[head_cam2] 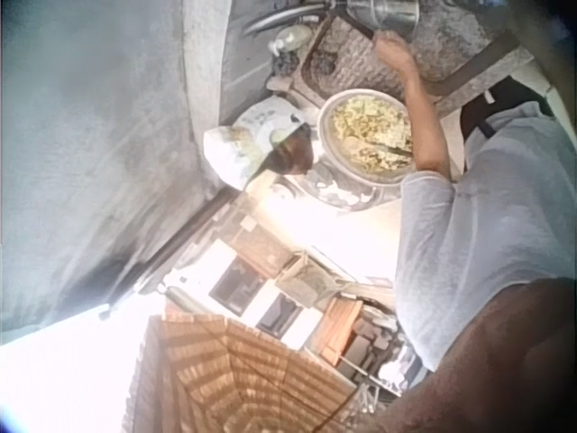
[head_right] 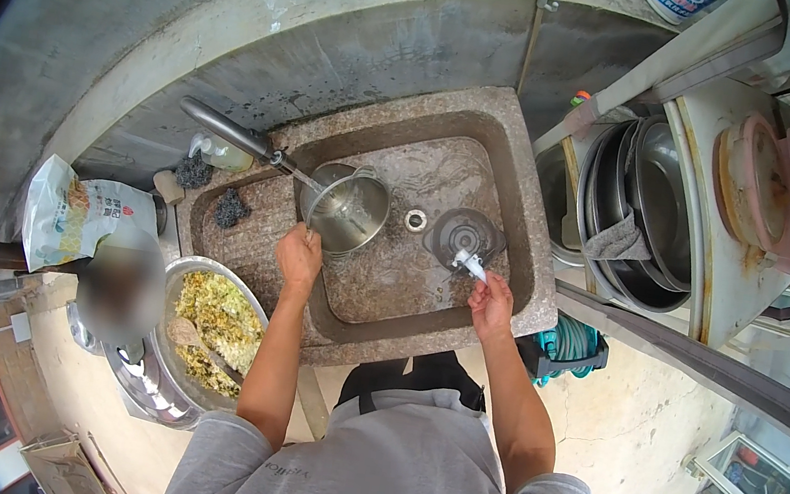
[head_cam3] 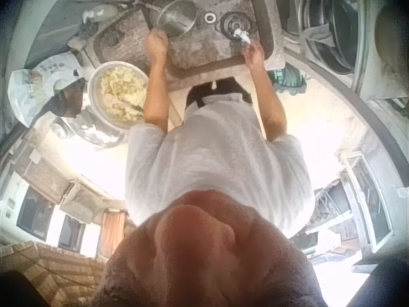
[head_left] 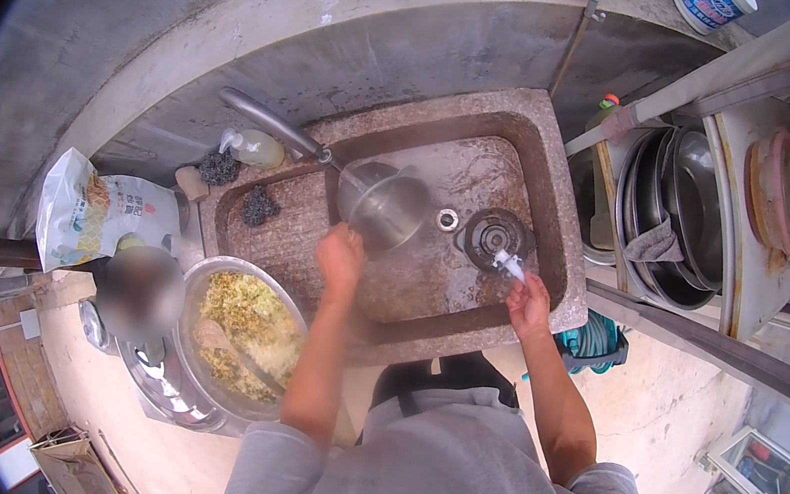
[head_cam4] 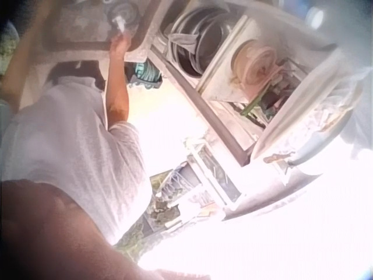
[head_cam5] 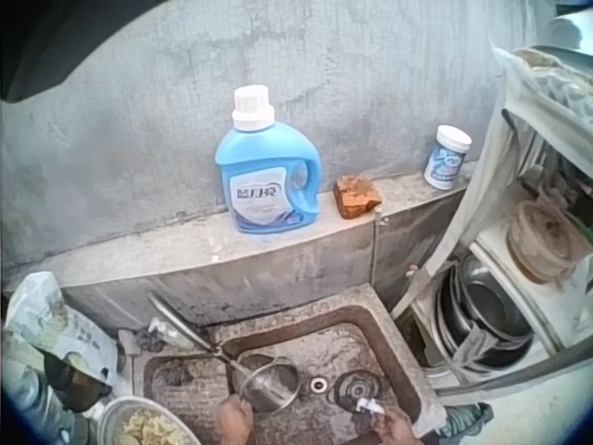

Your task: The person mixes ingredients in a large metal bowl using a wooden spoon, pours liquid from a small pot into the bowl, and adds a powdered substance from a green packet. They also wash the small pot and a lid under a running tap in a stone sink.

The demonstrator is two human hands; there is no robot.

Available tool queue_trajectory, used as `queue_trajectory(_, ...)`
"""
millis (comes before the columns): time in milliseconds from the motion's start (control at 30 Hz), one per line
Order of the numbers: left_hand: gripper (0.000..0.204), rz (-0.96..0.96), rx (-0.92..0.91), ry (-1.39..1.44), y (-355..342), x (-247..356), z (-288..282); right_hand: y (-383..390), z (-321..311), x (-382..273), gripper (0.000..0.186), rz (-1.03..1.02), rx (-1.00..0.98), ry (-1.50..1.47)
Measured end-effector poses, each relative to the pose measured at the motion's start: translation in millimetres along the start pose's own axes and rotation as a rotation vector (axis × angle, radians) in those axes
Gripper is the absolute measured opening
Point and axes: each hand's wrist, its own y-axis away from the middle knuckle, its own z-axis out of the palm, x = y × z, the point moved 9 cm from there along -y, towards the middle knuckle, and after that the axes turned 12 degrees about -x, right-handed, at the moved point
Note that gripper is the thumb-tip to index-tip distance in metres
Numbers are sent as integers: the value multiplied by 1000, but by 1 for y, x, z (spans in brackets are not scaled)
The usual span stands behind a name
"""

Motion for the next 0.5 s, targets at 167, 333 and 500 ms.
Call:
queue_trajectory(167,11,106,77,-111,1,9,-15,-6,-11,2,6,1,-25,-31)
queue_trajectory(333,10,439,173,-141,-10,58,-29,-6,-7,3,6,13,-7,-38)
queue_trajectory(500,8,490,115,-163,-18,72,-37,-4,-5,-7,6,-14,-37,-36)
